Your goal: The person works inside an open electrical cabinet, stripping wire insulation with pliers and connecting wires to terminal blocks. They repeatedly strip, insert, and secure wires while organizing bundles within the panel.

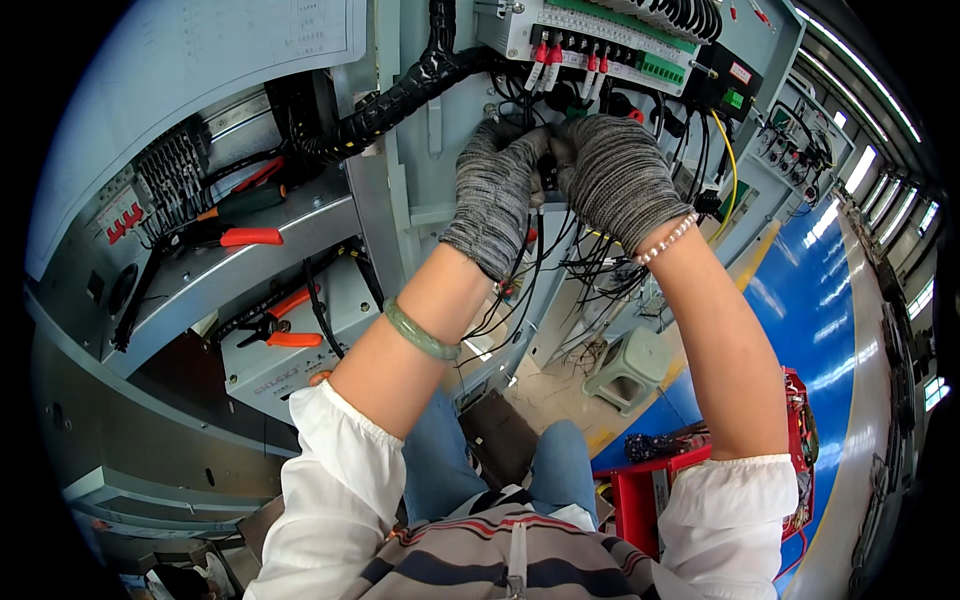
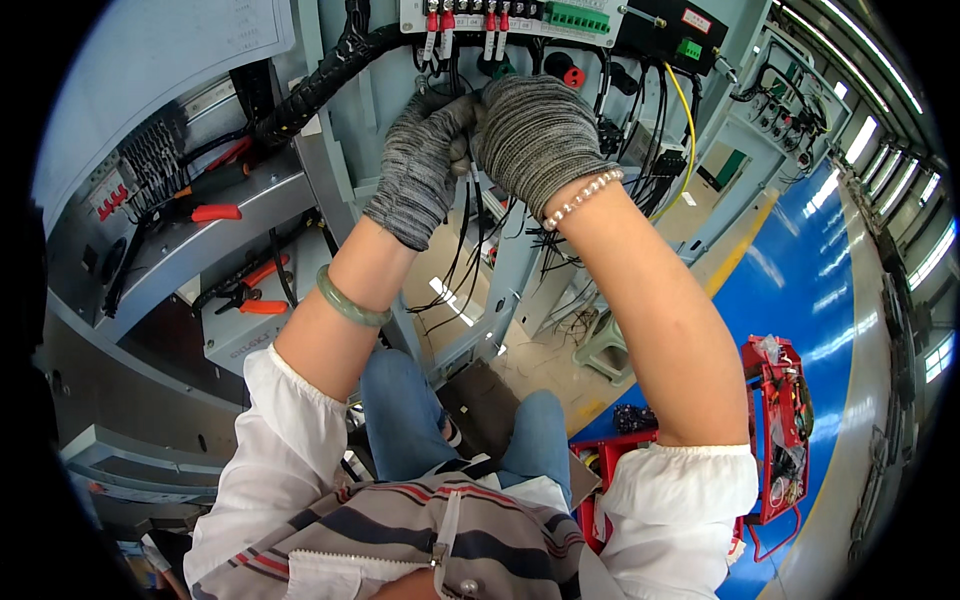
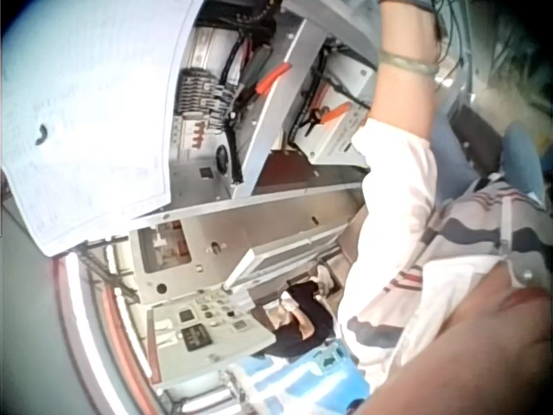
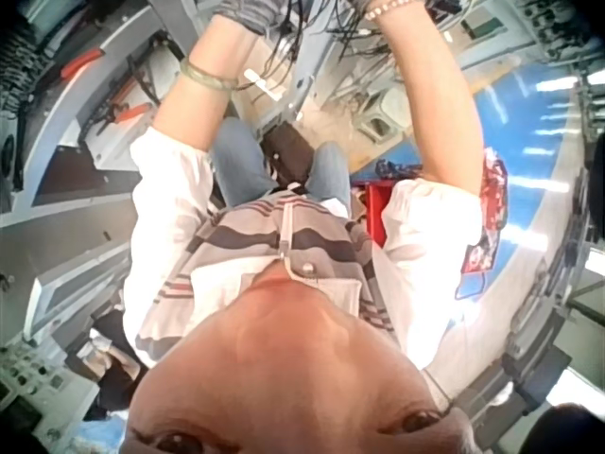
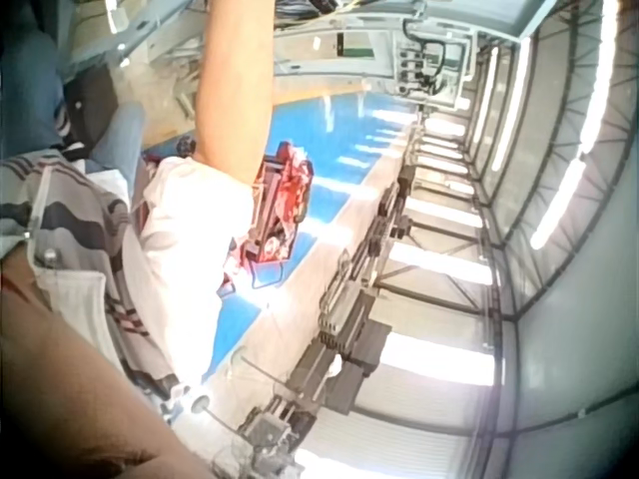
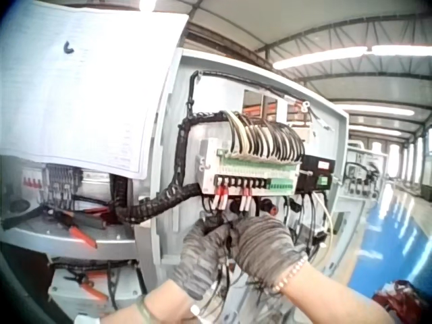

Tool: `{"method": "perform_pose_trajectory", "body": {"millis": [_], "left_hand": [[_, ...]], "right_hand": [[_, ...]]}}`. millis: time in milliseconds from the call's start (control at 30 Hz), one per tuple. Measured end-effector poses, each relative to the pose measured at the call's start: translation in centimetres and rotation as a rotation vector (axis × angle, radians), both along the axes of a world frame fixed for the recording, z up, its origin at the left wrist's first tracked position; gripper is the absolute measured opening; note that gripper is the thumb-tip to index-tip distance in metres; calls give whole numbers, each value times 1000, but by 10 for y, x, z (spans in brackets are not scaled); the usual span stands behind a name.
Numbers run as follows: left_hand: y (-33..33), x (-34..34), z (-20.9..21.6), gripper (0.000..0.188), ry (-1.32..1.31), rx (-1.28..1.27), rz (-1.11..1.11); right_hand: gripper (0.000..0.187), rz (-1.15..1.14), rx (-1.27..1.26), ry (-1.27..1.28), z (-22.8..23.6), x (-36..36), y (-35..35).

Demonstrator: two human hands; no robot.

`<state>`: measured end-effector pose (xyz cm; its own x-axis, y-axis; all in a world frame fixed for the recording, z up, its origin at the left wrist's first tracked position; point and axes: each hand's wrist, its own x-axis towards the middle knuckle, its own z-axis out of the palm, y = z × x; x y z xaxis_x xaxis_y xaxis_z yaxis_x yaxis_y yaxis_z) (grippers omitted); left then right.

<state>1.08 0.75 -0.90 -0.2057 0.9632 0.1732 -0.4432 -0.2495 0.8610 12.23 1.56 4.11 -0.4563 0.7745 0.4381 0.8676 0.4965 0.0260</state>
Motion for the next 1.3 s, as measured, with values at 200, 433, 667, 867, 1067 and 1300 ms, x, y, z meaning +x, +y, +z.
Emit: {"method": "perform_pose_trajectory", "body": {"millis": [200,433,667,867,1067,1300], "left_hand": [[0,-1,0,16,-200,28,-73],[10,-8,-7,22,-196,88,-147],[5,1,-1,24,-187,60,-29],[4,2,-1,19,-276,96,-58],[10,2,2,18,-267,22,27],[12,9,3,18,-227,77,62]], "right_hand": [[25,149,94,133,-9,6,-7],[23,153,58,136,-1,7,-6],[26,137,204,106,-12,8,1],[26,212,263,265,-20,25,-37],[22,290,6,350,-20,44,-49],[42,424,-564,878,9,65,1]]}}
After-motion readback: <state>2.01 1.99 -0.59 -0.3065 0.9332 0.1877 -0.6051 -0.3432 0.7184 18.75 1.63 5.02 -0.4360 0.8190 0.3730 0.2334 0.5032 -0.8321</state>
